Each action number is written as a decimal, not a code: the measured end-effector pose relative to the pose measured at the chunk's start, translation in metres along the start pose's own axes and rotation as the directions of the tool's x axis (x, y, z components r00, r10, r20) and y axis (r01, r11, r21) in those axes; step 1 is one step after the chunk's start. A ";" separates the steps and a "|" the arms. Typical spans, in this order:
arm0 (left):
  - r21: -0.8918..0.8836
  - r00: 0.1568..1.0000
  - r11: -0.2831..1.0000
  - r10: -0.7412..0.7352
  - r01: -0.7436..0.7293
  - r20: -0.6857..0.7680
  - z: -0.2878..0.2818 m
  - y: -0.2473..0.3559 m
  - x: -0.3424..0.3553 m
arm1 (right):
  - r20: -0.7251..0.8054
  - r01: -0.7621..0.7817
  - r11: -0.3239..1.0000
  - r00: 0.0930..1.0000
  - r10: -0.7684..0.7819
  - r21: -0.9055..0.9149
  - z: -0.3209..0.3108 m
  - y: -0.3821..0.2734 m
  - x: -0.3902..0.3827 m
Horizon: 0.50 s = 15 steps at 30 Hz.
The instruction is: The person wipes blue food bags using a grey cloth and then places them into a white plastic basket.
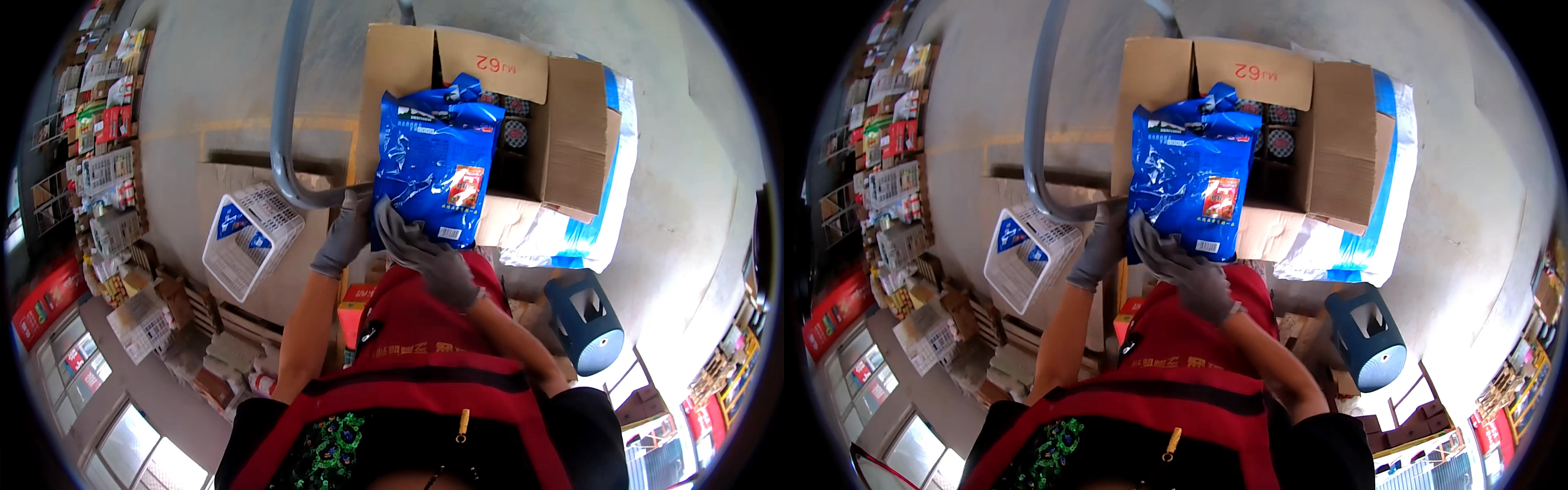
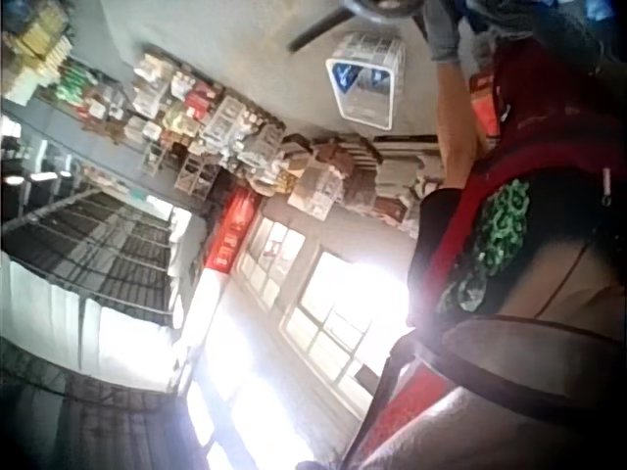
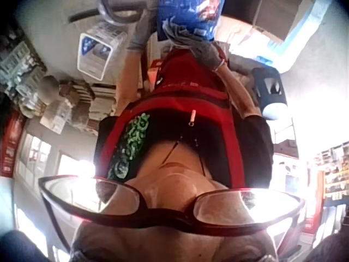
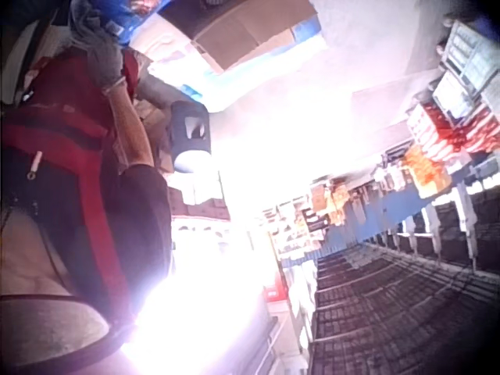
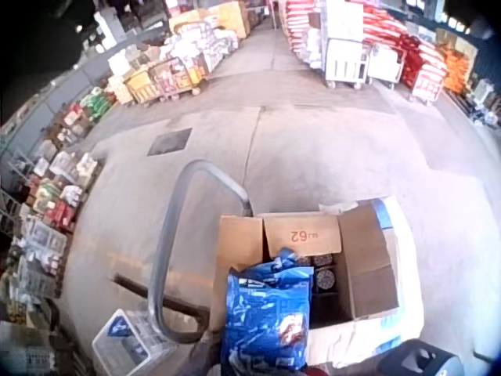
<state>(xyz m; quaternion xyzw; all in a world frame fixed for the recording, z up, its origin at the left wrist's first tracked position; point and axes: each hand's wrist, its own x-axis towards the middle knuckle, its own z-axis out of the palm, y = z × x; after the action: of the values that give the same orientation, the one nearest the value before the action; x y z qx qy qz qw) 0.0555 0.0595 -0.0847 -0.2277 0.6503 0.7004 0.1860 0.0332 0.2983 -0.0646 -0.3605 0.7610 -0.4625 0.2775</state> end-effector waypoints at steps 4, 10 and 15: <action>0.068 0.971 0.997 -0.020 0.037 -0.239 0.014 0.076 0.023 | -0.314 0.003 0.912 0.939 0.139 0.411 -0.085 0.027 -0.026; 0.255 0.918 0.961 0.002 0.109 -0.396 0.012 0.101 0.132 | -0.685 -0.040 0.983 0.722 -0.096 -0.179 -0.123 0.033 0.109; 0.185 0.932 0.983 0.046 0.023 -0.360 0.022 0.085 0.158 | -0.417 -0.169 0.806 0.903 -0.104 -0.567 -0.102 0.025 0.168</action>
<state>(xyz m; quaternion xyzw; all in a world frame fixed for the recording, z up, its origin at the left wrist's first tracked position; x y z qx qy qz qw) -0.1245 0.0687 -0.1019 -0.3309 0.7372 0.5838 0.0791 -0.1499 0.2225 -0.0598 -0.3045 0.9147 -0.2652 -0.0144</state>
